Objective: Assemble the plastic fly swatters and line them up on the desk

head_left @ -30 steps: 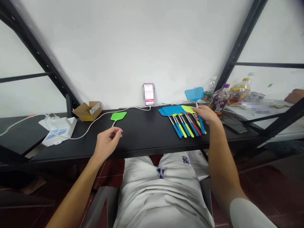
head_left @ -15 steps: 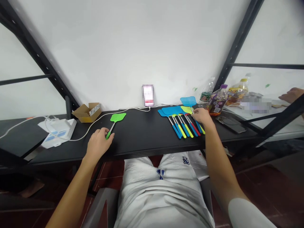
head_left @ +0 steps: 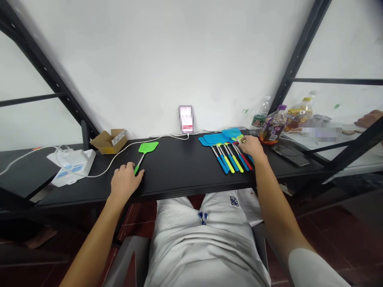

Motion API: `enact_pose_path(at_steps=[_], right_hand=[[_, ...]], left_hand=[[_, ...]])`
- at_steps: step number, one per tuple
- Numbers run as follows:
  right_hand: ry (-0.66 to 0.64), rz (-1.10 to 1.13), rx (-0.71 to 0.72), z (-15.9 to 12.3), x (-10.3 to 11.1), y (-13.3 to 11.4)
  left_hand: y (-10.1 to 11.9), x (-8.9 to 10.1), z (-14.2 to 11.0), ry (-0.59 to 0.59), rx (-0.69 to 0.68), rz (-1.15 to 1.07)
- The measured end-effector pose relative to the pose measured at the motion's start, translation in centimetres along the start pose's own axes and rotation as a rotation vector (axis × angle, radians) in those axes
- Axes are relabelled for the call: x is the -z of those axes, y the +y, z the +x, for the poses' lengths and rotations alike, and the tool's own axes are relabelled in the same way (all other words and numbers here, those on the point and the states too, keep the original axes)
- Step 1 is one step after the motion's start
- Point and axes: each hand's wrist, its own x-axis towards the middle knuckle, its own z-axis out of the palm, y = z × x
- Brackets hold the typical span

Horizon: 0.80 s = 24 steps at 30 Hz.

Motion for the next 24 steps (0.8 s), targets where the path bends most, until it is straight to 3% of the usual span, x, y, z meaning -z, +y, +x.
enact_pose_path(at_steps=[4, 6, 8, 10, 11, 13, 17, 20, 24], right_hand=[[0.125, 0.239, 0.061, -1.0, 2.0, -2.4], [0.171, 0.533, 0.109, -2.4, 3.0, -4.8], [0.134, 0.895, 0.143, -4.5, 3.7, -7.8], [0.09, 1.167, 0.205, -7.1, 3.8, -10.9], [0.089, 1.256, 0.24, -8.4, 3.8, -12.2], [0.083, 1.331, 0.326, -10.8, 3.7, -14.4], [-0.239, 1.286, 0.481, -14.0, 3.7, -16.2], [-0.328, 1.339, 0.519, -14.8, 4.2, -16.3], [-0.361, 1.306, 0.509, -14.8, 5.0, -16.1]], left_hand=[[1.5, 1.9, -1.0, 0.124, -0.031, -0.009], [2.8, 3.5, -1.8, 0.213, -0.115, -0.129], [4.3, 5.4, -3.2, 0.268, -0.237, -0.331], [6.1, 7.0, -5.0, 0.25, -0.354, -0.557], [6.9, 7.6, -6.0, 0.197, -0.414, -0.662], [8.4, 8.4, -8.0, -0.02, -0.521, -0.817], [10.3, 8.3, -10.4, -0.358, -0.558, -0.959], [11.0, 7.9, -10.7, -0.48, -0.518, -1.012], [11.5, 7.6, -10.5, -0.543, -0.467, -1.102]])
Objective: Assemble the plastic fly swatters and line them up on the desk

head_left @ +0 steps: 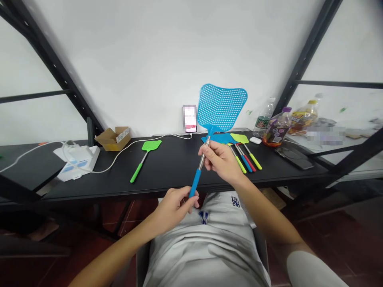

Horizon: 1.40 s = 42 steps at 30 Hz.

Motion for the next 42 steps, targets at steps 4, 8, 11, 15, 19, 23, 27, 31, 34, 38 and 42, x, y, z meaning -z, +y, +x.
enact_pose_path(at_steps=[4, 8, 11, 15, 19, 23, 27, 31, 34, 38, 42], right_hand=[[0.008, -0.031, -0.001, 0.0, 0.5, -0.3], [0.069, -0.046, 0.045, 0.1, 1.3, -0.6], [0.217, -0.014, 0.093, 0.3, 2.7, -1.0], [0.365, 0.003, 0.138, 0.4, 5.1, -1.8], [0.349, 0.013, 0.134, 0.4, 5.8, -2.3], [0.291, 0.054, 0.117, 0.4, 4.8, -2.0], [0.238, 0.043, 0.101, 0.4, 3.9, -1.5], [0.219, 0.044, 0.108, 0.5, 3.8, -1.4], [0.219, 0.036, 0.108, 0.4, 3.7, -1.6], [0.111, -0.03, 0.036, 0.1, 2.5, -1.6], [-0.002, -0.013, 0.001, 0.1, 0.9, -0.9]], left_hand=[[-0.1, 0.4, 0.3, 0.051, 0.024, -0.047], [-0.2, 1.0, 0.5, 0.028, 0.034, -0.122], [-0.2, 1.1, 0.5, -0.049, 0.048, -0.208], [-0.3, 1.0, 0.7, -0.026, 0.054, -0.232], [-0.4, 0.9, 0.8, 0.005, 0.052, -0.214], [-0.5, 0.9, 0.8, 0.019, 0.05, -0.213], [-1.0, 0.8, 0.8, 0.028, 0.032, -0.234], [-1.4, 0.9, 0.8, 0.036, 0.019, -0.286], [-1.3, 0.9, 0.7, 0.042, 0.008, -0.301], [-0.7, 0.9, 0.4, 0.067, -0.007, -0.292], [-0.7, 1.0, 0.4, 0.072, -0.018, -0.282]])
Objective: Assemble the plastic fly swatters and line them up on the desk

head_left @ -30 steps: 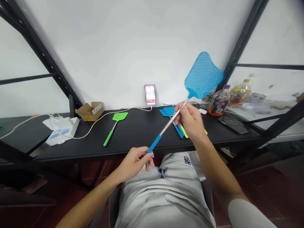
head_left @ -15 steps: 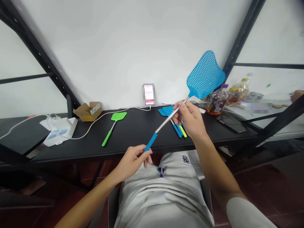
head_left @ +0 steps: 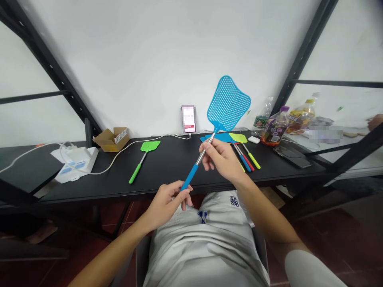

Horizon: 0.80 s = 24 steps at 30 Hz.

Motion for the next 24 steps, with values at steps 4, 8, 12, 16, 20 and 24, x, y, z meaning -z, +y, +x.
enact_pose_path(at_steps=[4, 8, 12, 16, 20, 24], right_hand=[[-0.13, -0.026, -0.044, 0.1, -1.0, 1.1], [-0.283, -0.059, -0.106, 0.4, -1.2, 2.1], [-0.137, -0.21, -0.118, 1.5, 1.6, 2.2], [0.151, -0.747, -0.191, 2.6, 8.6, 2.6], [0.286, -1.272, -0.414, 2.8, 15.9, 4.7], [0.226, -1.36, -0.623, 2.7, 19.5, 7.5]], left_hand=[[-0.6, 0.1, 0.3, 0.011, -0.007, -0.038], [-0.8, 0.3, 0.6, 0.018, -0.011, 0.081], [-1.1, 1.8, 1.3, 0.183, -0.036, 0.327], [-2.5, 5.6, 2.3, 0.442, -0.063, 0.672], [-4.8, 10.0, 2.9, 0.659, 0.024, 1.138], [-7.4, 12.9, 3.1, 0.635, 0.259, 1.339]])
